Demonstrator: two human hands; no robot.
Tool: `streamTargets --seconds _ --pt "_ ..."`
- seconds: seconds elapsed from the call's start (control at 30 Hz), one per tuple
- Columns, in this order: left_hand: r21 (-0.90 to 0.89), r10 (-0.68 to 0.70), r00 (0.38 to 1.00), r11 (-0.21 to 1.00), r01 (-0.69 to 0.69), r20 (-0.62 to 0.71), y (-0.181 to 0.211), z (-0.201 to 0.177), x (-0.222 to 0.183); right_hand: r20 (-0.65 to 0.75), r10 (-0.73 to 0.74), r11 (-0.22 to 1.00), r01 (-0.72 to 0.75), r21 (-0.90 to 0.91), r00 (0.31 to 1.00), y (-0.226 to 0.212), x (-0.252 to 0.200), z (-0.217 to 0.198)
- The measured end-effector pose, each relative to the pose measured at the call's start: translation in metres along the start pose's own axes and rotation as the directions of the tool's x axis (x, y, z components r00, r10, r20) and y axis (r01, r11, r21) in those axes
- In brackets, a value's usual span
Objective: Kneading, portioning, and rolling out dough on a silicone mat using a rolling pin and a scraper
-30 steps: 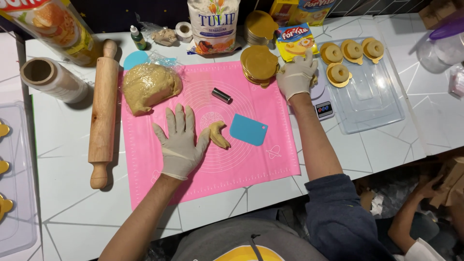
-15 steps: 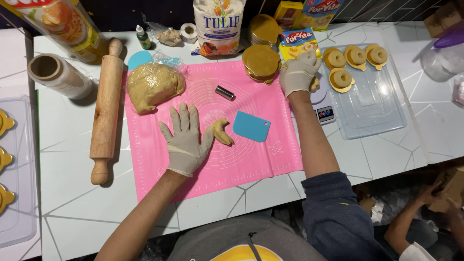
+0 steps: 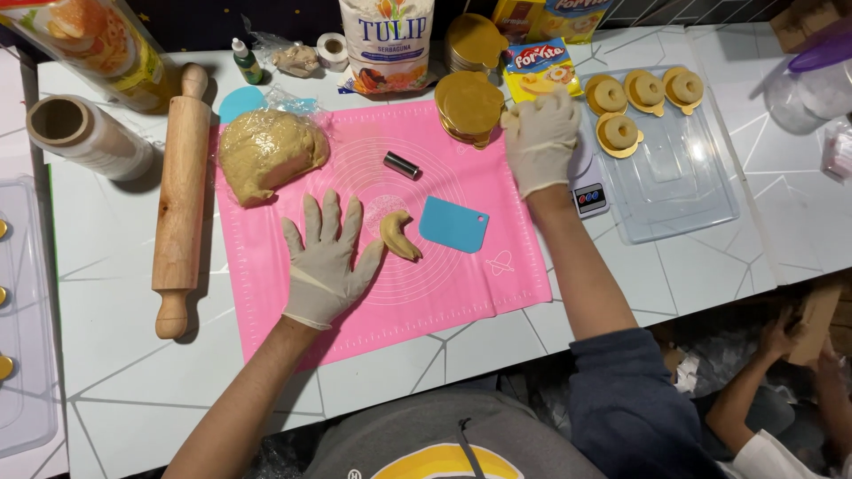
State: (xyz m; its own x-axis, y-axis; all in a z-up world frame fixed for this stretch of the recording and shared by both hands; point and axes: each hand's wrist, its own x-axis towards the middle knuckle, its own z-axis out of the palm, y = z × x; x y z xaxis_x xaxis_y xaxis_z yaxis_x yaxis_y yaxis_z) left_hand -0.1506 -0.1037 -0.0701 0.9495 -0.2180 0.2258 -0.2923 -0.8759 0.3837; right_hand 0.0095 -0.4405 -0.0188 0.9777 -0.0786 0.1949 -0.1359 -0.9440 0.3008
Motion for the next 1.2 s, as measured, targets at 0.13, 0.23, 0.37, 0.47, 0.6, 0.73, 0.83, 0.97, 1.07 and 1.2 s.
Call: streamTargets --seconds 0.13,0.23,0.37,0.47,0.6,0.73,0.83,0.97,1.07,1.2 --pt "0.086 0.032 0.998 0.996 -0.037 0.056 -0.002 -0.008 -0.01 -0.283 -0.268 0.644 0.39 0.658 0.921 -0.025 -0.087 -0.006" --pt "0.076 0.083 0.988 0.993 -0.093 0.133 -0.005 -0.016 -0.017 -0.475 -0.291 0.521 0.554 0.649 0.83 -0.047 -0.147 -0.009" --pt "0.098 0.146 0.974 0.982 -0.164 0.175 -0.008 -0.022 -0.026 -0.374 -0.253 0.777 0.418 0.472 0.892 -0.047 -0.19 -0.005" --pt "0.099 0.201 0.966 0.971 -0.219 0.161 -0.011 -0.022 -0.032 -0.336 -0.255 0.776 0.4 0.488 0.907 -0.044 -0.2 -0.007" --pt "0.092 0.179 0.972 0.977 -0.194 0.149 -0.01 -0.017 -0.036 -0.236 -0.272 0.777 0.358 0.517 0.933 -0.04 -0.2 0.0" --pt "0.137 0.186 0.979 0.971 -0.196 0.086 -0.016 -0.008 -0.002 -0.198 -0.278 0.739 0.341 0.581 0.94 -0.032 -0.189 -0.006" --pt "0.181 0.29 0.938 0.949 -0.257 -0.188 -0.024 -0.008 0.041 -0.29 -0.228 0.659 0.366 0.657 0.93 -0.021 -0.165 -0.007" --pt "0.384 0.34 0.887 0.899 -0.21 -0.311 -0.028 -0.022 0.103 -0.067 -0.123 0.57 0.126 0.812 0.99 -0.002 -0.101 -0.003" --pt "0.331 0.285 0.942 0.919 -0.215 -0.177 -0.02 -0.027 0.138 0.016 -0.111 0.653 0.061 0.755 0.994 0.006 -0.038 -0.019" --pt "0.275 0.093 0.975 0.95 -0.147 0.2 -0.001 -0.012 0.178 0.383 -0.093 0.838 -0.135 0.529 0.919 0.013 0.037 -0.024"
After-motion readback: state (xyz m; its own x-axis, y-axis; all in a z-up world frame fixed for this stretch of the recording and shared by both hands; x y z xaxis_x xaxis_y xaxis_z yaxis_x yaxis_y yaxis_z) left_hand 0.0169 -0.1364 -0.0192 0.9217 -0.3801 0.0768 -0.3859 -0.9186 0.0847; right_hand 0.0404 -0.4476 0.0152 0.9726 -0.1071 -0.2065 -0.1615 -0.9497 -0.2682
